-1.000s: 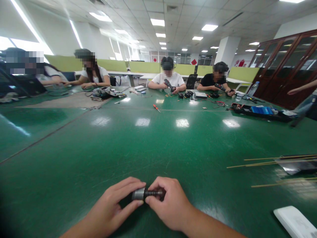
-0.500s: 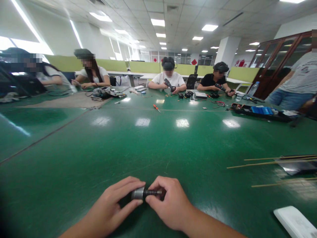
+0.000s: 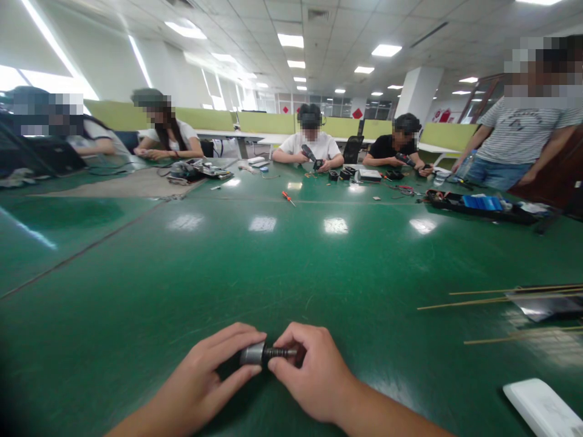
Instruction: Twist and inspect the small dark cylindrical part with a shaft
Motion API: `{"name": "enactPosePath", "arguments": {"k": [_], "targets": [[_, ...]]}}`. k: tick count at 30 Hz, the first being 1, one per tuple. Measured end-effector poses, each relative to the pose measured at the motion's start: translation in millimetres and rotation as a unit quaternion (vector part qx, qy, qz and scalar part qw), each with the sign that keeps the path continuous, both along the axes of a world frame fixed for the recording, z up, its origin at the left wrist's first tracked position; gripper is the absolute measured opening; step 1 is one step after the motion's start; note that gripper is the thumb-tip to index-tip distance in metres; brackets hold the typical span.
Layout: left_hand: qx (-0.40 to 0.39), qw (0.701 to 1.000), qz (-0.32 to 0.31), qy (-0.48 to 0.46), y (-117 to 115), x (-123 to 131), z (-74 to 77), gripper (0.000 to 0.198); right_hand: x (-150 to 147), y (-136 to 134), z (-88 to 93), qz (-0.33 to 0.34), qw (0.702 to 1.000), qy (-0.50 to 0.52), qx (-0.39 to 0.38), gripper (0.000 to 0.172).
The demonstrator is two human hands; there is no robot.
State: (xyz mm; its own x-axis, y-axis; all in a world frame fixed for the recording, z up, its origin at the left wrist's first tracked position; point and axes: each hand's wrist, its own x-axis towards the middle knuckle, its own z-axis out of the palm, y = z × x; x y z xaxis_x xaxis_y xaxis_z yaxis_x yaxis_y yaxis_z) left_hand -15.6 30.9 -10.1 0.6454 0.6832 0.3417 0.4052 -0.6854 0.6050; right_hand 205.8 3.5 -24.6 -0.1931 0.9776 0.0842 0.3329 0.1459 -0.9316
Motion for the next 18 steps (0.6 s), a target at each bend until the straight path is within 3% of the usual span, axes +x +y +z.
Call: {"name": "enactPosePath", "arguments": {"k": [18], "targets": [[-0.006,1.000,0.006,0.009,1.4,-2.5,-1.7,0.030,0.6,-2.3,-2.5,0.000,1.000,0.014,-0.020,0.004]]}}
